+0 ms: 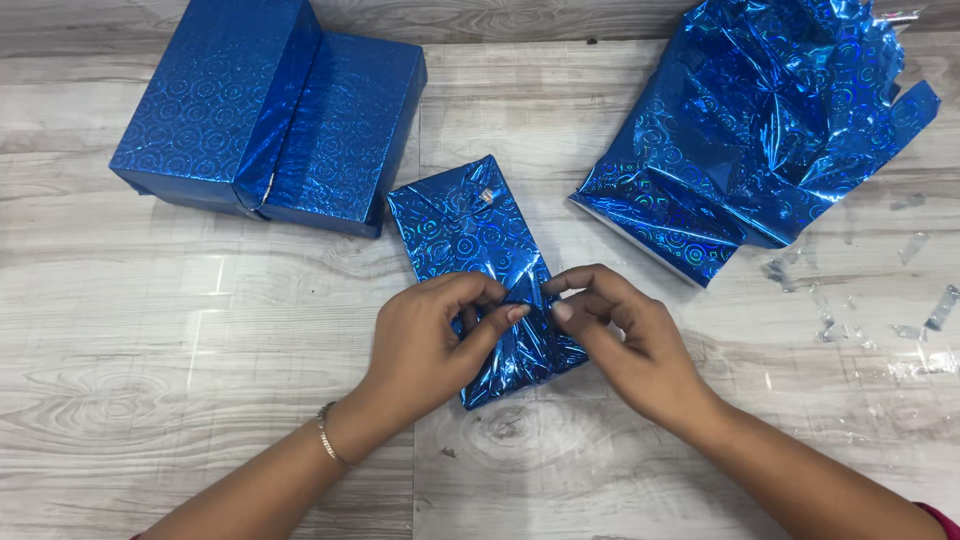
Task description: The person wraps several rectangular boxes with blue metallic gift wrap. They fold the paper around each box, crease the edges, and secure the seams with clear tape. The wrapped boxes are then stacked together on the table.
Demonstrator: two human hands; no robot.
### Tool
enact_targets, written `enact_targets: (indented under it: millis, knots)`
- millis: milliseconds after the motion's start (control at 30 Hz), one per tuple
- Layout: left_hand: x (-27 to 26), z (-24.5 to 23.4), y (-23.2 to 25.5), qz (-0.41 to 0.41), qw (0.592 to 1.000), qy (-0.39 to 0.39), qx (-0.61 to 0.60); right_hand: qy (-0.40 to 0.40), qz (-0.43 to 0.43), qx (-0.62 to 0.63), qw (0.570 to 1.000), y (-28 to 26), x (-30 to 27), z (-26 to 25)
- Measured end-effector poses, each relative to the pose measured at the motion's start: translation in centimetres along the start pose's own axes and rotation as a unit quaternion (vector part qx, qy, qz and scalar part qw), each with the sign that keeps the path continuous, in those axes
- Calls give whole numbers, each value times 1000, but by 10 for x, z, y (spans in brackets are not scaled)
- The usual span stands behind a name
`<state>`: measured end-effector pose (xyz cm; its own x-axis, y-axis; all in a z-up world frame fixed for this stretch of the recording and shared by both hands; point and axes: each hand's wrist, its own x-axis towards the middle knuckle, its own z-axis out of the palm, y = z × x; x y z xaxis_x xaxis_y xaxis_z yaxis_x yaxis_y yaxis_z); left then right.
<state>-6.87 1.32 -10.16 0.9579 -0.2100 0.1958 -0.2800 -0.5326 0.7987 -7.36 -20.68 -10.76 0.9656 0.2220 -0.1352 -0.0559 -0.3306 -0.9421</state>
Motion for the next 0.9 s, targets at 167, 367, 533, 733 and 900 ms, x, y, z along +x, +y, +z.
enact_targets:
  millis: [167, 367, 533, 733, 900]
  knots:
    - [2, 5, 0, 11, 999, 21, 42, -18, -43, -71, 996, -2, 6, 2]
    - [3, 9, 1, 48, 996, 33, 61, -7, -28, -108, 994, 6, 19, 6]
    - [6, 10, -2, 90, 991, 45, 86, 0, -85, -108, 991, 16, 31, 2]
    - [3, 13, -6, 100, 984, 68, 135, -14, -123, -69, 990, 24, 33, 0]
    - [28, -5, -29, 160, 949, 107, 251, -5, -151, -77, 986, 25, 32, 2]
